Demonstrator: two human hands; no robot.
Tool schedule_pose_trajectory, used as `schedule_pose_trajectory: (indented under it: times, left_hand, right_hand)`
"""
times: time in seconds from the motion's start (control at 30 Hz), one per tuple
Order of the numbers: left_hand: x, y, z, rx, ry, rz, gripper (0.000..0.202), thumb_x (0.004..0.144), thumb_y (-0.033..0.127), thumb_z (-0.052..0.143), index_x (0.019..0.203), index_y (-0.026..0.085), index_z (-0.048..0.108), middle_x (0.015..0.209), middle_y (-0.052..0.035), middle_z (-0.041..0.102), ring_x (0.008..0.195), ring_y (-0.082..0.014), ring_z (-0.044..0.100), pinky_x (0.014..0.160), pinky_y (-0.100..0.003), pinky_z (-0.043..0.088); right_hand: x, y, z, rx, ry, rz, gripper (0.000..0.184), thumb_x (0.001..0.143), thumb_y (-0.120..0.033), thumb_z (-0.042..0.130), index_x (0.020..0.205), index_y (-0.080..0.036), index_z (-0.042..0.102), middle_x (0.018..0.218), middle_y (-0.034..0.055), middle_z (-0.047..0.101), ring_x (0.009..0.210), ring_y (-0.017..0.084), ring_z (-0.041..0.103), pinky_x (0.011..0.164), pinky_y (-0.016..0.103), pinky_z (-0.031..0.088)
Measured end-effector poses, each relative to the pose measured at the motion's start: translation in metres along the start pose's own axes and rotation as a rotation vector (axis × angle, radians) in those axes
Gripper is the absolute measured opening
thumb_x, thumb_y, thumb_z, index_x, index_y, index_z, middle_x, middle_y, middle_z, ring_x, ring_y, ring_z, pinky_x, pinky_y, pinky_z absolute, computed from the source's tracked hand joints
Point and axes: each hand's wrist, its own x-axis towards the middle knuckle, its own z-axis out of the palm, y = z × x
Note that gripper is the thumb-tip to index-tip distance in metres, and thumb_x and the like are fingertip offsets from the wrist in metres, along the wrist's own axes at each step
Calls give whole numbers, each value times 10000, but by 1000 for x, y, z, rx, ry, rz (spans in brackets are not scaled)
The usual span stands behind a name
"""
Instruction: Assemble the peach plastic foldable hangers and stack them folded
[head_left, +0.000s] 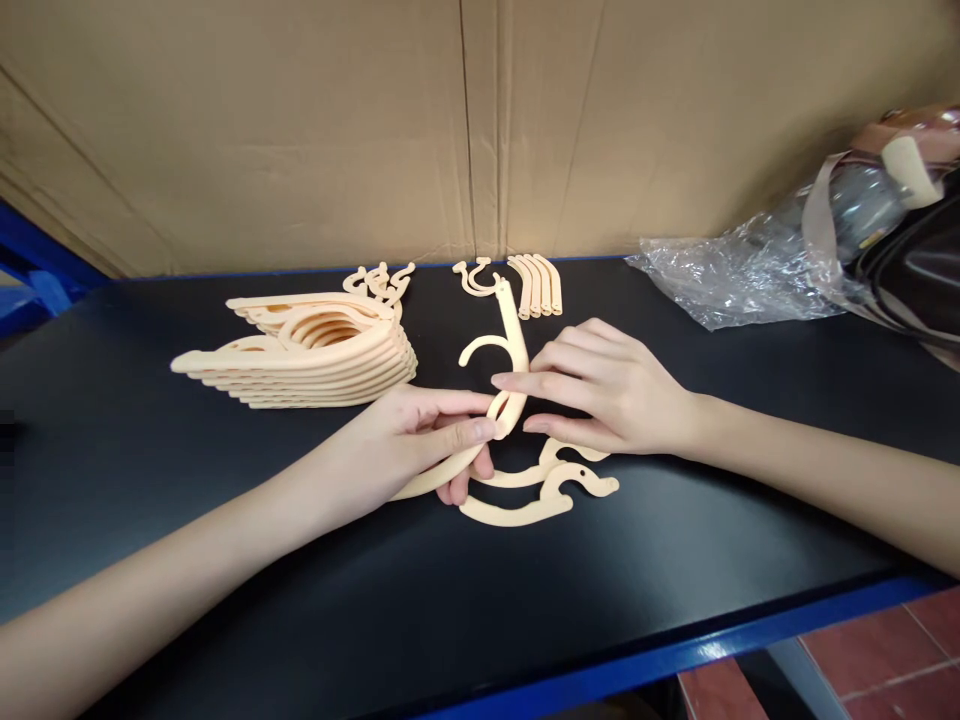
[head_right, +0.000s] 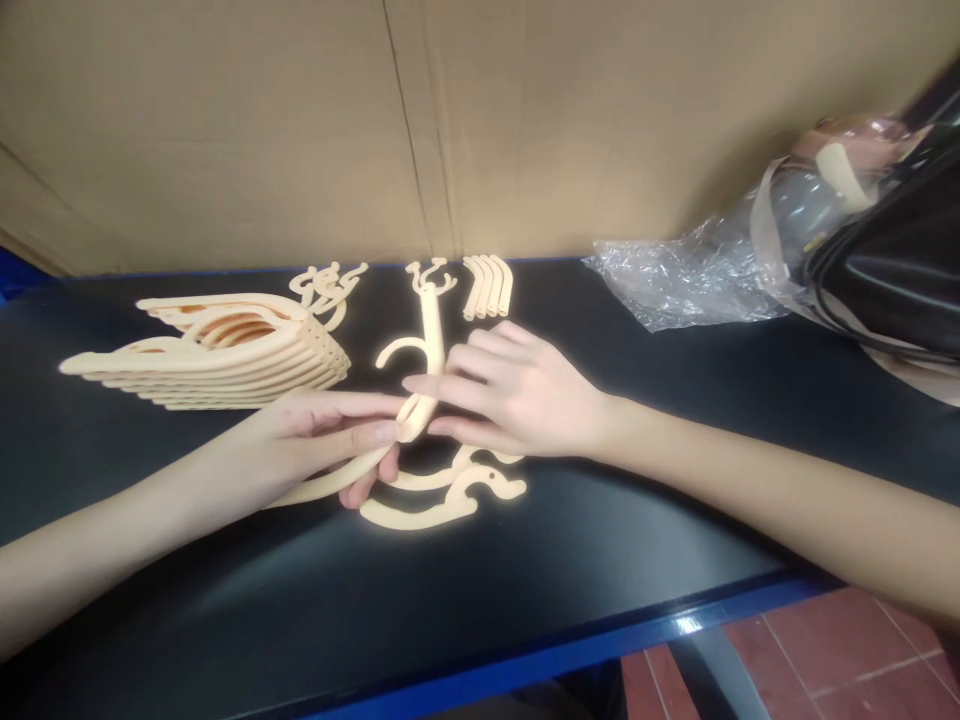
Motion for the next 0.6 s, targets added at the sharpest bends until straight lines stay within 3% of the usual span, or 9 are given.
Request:
schedule_pose_trajectory:
  times: [0.1, 0.23, 0.5, 0.6]
  left_hand:
    - [0, 2, 1, 18, -5, 9, 247, 900, 407, 612, 930, 178, 699, 696, 24, 677, 514, -80, 580, 577, -214, 512]
    - [-1, 6, 4, 22, 17, -39, 299, 861, 454, 650, 923, 166, 699, 675, 21, 672, 500, -77, 569, 558, -202, 501]
    - [0, 3, 4, -20, 9, -77, 297, 862, 382, 668, 1106, 214, 675, 670, 43, 662, 511, -70, 575, 511, -161, 489]
    - [1, 1, 4, -11, 18, -53, 298, 857, 393, 667, 1089, 207, 682, 676, 34, 662, 475, -70, 557, 473, -168, 484]
  right_hand:
    - [0, 0, 1, 43, -40, -20, 358, 1007, -387, 468, 1215, -139, 619, 911, 63, 693, 815, 193, 579, 726, 324, 415]
    - [1, -1, 1, 113, -36, 53, 336, 1007, -413, 457, 1087, -151, 652, 877, 57, 676, 782, 183, 551, 729, 313, 424]
    - [-1, 4, 5, 375, 75, 441, 221, 954, -402, 567, 895, -191, 601, 773, -2, 594, 723, 143, 537, 694, 272, 427]
    - [-2, 5, 6, 395, 92, 562, 100, 912, -289, 602, 876, -203, 564, 770, -21, 550, 697, 133, 513, 661, 260, 413]
